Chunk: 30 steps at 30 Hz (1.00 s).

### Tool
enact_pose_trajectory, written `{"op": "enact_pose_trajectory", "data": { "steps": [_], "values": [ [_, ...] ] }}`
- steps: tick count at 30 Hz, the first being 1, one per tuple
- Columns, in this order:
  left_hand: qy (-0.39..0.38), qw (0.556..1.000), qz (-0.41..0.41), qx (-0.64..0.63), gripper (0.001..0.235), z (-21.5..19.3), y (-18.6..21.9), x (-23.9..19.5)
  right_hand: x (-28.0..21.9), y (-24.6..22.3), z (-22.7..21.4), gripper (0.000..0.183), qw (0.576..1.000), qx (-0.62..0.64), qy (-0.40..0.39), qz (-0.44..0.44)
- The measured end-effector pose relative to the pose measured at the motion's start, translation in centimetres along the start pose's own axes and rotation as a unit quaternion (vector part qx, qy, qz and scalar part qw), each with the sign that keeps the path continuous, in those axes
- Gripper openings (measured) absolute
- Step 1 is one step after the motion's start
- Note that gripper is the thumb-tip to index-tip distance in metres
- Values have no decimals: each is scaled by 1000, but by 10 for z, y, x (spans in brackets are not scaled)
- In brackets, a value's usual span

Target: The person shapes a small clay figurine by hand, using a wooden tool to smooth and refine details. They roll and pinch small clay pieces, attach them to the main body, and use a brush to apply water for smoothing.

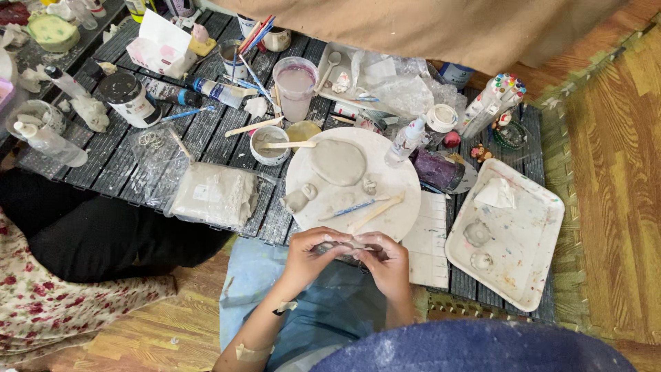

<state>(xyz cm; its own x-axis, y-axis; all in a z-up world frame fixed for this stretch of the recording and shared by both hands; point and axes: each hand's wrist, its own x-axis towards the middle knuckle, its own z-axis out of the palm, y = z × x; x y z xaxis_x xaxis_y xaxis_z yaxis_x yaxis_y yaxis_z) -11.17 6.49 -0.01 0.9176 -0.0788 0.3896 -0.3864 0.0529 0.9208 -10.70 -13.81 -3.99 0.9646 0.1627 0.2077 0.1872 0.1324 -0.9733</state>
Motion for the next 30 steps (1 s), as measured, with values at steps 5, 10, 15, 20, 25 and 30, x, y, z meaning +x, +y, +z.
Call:
{"op": "enact_pose_trajectory", "data": {
  "steps": [5, 10, 15, 20, 25, 30],
  "values": [
    [-9, 993, -3, 116, 24, -6, 11, -2, 1, -26, 10, 19, 993, -111, -3, -26],
    [12, 989, 24, 145, 26, -1, 25, 2, 10, -19, 7, 27, 997, 20, 4, 71],
    [-8, 989, 81, 124, 35, 1, 26, 3, 7, 7, -3, 13, 996, -8, 26, 81],
    [-48, 994, 53, 88, 33, -6, 15, 9, 5, 4, -8, 17, 995, 1, 14, 103],
    [-19, 987, 75, 140, 28, -7, 8, 0, 6, -1, -4, 25, 987, 42, 23, 157],
    [-16, 984, 82, 158, 23, -4, 5, -4, 7, 9, -4, 22, 994, 6, 25, 109]
  ]
}}
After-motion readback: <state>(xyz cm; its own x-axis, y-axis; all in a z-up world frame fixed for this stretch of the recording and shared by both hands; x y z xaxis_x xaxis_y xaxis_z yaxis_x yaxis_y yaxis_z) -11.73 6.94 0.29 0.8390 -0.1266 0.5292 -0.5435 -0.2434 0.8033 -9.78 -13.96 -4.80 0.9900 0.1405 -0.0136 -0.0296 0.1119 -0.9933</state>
